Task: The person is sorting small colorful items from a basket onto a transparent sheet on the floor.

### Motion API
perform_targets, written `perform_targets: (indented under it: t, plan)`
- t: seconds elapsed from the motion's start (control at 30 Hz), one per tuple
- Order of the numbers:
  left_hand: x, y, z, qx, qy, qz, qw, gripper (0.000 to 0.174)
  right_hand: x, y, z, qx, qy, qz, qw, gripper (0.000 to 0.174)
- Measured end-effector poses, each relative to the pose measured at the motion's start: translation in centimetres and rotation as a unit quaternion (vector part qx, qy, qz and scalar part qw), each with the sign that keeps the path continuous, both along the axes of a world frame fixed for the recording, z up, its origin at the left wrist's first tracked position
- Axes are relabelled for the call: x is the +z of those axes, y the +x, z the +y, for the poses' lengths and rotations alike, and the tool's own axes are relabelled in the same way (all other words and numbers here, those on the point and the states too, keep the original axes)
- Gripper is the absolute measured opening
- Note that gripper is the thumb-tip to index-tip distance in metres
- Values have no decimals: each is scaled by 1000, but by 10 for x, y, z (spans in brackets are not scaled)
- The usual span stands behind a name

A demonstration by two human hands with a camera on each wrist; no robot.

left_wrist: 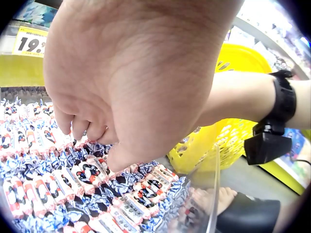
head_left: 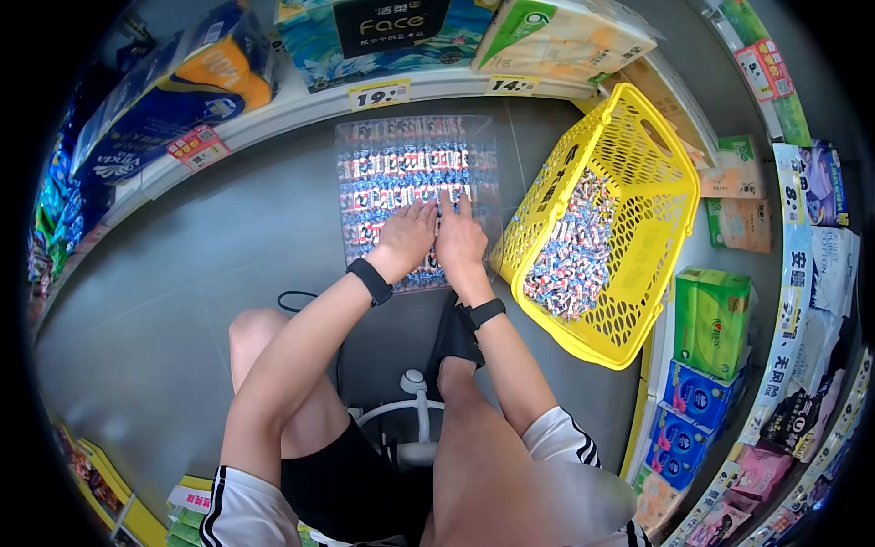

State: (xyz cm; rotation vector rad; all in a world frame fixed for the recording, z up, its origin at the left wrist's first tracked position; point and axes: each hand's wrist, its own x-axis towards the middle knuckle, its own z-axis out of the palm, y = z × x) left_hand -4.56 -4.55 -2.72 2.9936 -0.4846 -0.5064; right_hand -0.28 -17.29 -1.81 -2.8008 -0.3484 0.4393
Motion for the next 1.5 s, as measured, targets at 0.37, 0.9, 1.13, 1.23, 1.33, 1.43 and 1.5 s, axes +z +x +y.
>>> perform_targets:
  t: [0.37, 0.9, 1.13, 1.23, 1.33, 1.43, 1.5]
  plan:
    - [10, 6, 0, -9, -18, -25, 999, 59, 1, 1, -2, 13, 4, -8, 1000, 49]
    - [13, 10, 10, 3, -60, -39, 997, 61, 1, 1, 0, 29, 22, -33, 999, 51]
    - [17, 12, 11, 8, -72, -37, 997, 63, 5, 1, 6, 19, -2, -23, 1000, 52]
    - [30, 18, 13, 23, -87, -34, 995, 65, 9, 4, 6, 24, 4, -14, 1000, 50]
    - [30, 16, 15, 36, -106, -43, 993, 66, 7, 7, 8, 19, 8, -18, 1000, 51]
    - [33, 14, 16, 32, -88, -32, 995, 65, 13, 9, 7, 22, 13, -8, 1000, 51]
    - [36, 18, 15, 47, -114, -38, 992, 66, 14, 12, 7, 24, 21, -11, 999, 54]
